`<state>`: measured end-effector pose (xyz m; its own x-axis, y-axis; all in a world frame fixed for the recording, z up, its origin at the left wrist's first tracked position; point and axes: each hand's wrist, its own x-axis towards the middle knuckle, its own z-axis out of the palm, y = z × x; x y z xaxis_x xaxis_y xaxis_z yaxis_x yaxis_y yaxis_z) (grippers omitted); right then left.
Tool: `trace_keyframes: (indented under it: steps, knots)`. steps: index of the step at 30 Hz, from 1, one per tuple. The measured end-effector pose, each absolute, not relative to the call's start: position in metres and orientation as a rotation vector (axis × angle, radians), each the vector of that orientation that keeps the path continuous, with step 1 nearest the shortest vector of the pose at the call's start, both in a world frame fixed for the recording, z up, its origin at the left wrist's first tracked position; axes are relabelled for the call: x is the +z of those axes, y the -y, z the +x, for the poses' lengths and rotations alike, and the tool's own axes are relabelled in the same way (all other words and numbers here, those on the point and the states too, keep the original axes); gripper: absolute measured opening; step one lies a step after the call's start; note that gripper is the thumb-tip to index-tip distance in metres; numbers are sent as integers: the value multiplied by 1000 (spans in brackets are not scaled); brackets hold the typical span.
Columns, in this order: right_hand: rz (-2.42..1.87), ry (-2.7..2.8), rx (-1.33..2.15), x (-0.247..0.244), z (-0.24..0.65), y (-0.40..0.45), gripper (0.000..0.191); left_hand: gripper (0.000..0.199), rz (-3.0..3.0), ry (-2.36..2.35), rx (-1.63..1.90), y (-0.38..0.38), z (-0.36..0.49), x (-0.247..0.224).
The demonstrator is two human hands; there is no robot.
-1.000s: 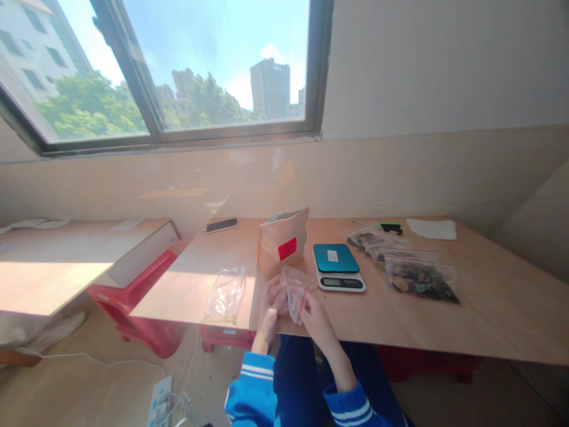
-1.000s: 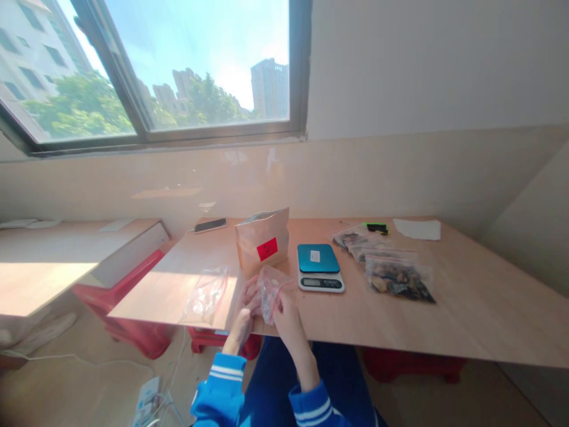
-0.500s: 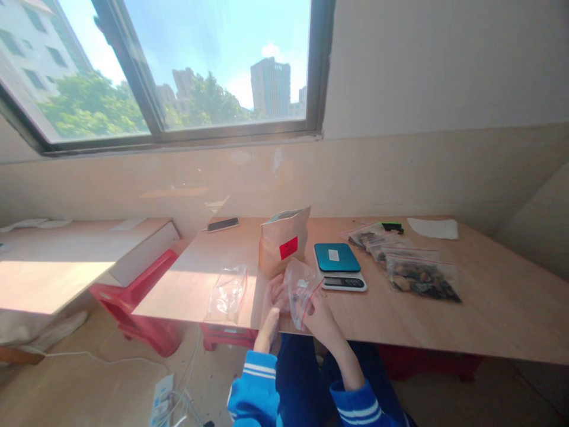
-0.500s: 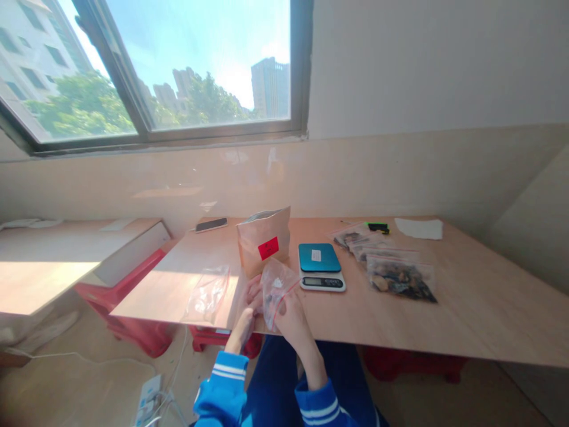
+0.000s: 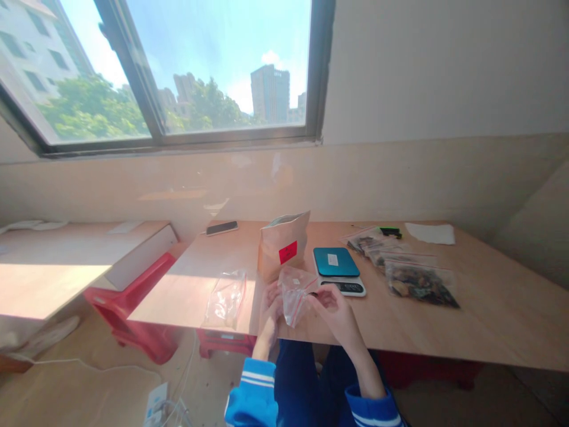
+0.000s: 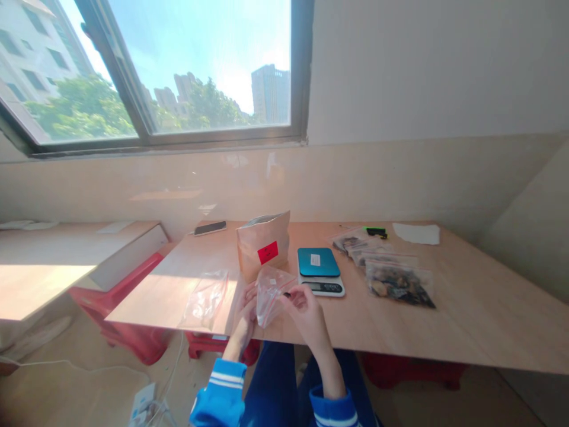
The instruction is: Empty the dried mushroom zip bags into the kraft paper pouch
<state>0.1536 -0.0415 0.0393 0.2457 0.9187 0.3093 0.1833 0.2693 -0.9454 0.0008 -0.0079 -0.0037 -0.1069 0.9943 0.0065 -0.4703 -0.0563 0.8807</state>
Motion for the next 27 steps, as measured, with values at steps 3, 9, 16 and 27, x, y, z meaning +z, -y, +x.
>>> trace_keyframes:
  steps: [3, 9, 16, 27]
  knots:
    - [-1148, 1166, 744, 50, 154, 42, 29, 45, 798, -891, 1524, 7, 1, -5]
    - [-1067, 1108, 579, 107, 151, 11, 31, 46, 775, -867, 1542, 5, 0, -9]
    - [-1128, 1324, 325, 176, 126, -66, 27, 46, 747, -875, 1521, 2, 0, -15]
    - [-1232, 1298, 317, 89, 146, 1, 30, 40, 729, -850, 1496, 6, 1, -8]
